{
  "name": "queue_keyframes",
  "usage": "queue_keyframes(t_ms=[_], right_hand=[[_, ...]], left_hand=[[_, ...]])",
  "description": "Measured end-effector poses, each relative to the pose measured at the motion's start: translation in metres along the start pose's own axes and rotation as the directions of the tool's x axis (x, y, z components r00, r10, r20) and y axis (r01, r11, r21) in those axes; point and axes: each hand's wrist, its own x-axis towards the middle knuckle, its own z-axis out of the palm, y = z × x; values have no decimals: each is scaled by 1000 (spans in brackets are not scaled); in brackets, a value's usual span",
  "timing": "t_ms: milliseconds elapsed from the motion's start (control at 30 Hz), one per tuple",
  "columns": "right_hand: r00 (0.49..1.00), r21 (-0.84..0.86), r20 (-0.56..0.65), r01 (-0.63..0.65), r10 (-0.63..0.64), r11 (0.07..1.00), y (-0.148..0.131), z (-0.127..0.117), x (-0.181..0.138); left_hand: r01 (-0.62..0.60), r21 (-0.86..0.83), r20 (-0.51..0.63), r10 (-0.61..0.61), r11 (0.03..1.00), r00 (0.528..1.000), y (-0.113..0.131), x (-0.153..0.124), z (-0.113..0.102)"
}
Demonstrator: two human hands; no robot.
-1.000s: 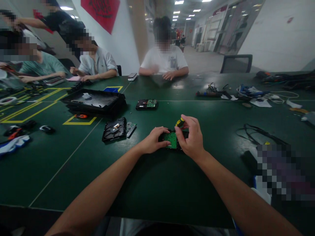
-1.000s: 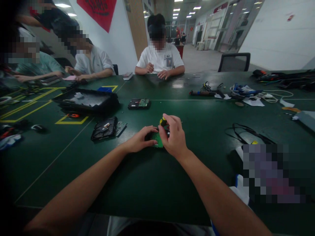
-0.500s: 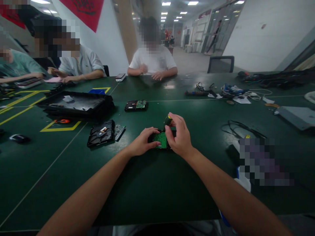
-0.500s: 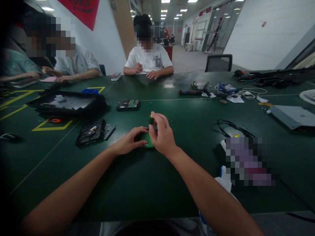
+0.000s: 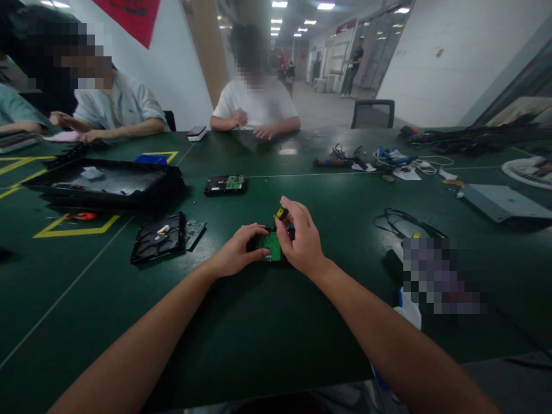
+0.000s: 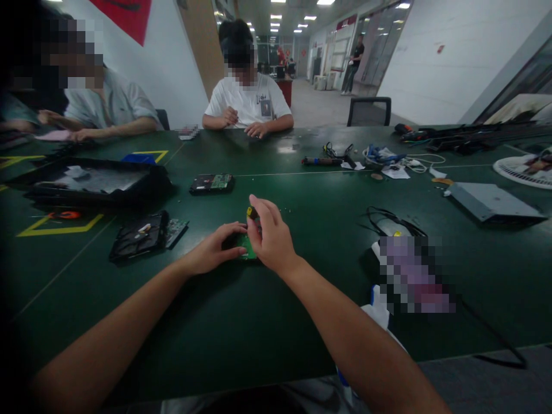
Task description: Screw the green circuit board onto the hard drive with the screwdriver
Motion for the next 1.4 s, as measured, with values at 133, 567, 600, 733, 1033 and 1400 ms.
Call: queue_keyframes(t_ms=[133,567,600,733,1033,1400], right_hand=[[999,-20,-40,-11,10,1000,2,0,-1],[1000,-39,6,-3,3,999,-1,1,-1],[1000,-52,-2,-2,2,999,-1,0,-1],[1000,-60,-1,1,-1,998,0,0,0],[1000,-82,-21,15,-17,997,0,1,1],[1000,-71,-2,0,0,997,0,2,-1]], left_hand=[[-6,5,2,6,1000,1000,2,0,-1],[-39,-19,-22,39,999,999,-1,1,0],[-41,-19,-26,41,999,999,-1,1,0],[-57,-13,-30,56,998,998,0,1,-1],[-76,-1,-25,76,997,997,3,2,-3],[-84,11,-23,84,996,996,-1,1,-2]])
